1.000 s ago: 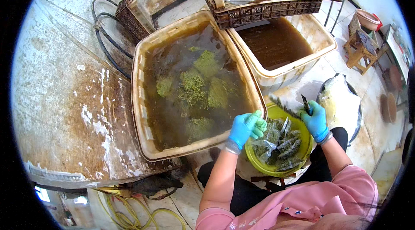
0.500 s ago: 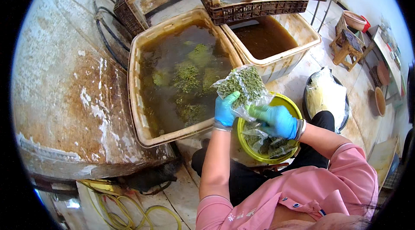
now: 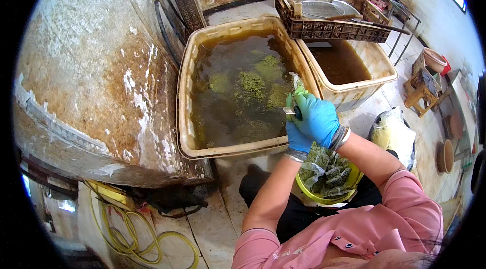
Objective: The person repeatedly scoops green seaweed from a water-filled tub into small plastic bags, then places the filled bags into a yellow bucket. The person uses gloved hands to handle the seaweed and bags throughout the process.
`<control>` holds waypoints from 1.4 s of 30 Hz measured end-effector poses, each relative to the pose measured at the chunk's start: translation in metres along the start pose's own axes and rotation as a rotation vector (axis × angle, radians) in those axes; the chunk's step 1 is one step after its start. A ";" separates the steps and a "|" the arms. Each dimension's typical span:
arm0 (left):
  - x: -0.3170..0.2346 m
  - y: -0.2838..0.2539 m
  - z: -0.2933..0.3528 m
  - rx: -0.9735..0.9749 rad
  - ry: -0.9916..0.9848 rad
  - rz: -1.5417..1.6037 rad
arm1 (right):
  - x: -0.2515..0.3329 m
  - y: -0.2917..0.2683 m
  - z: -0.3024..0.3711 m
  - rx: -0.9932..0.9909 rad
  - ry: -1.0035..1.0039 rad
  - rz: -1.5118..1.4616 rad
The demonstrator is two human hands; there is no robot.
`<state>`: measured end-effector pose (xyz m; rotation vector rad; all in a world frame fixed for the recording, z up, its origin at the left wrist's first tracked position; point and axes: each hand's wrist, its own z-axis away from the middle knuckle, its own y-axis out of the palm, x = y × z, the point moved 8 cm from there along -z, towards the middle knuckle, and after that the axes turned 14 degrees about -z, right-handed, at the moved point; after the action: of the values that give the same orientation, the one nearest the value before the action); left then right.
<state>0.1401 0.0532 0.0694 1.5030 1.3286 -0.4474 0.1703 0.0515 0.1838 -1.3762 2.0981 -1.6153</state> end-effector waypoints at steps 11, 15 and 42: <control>-0.045 -0.069 -0.017 -0.294 0.007 -0.647 | -0.070 -0.047 -0.020 -0.038 0.346 -1.080; 0.008 -0.053 -0.007 0.128 -0.506 0.334 | -0.060 -0.034 -0.020 0.090 0.352 -1.201; -0.032 -0.112 -0.006 -0.095 -0.315 -0.682 | -0.110 0.029 -0.050 0.631 0.088 0.397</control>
<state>0.0280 0.0260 0.0484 0.8219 1.5542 -0.9917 0.1860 0.1660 0.1374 -0.6523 1.5433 -1.9285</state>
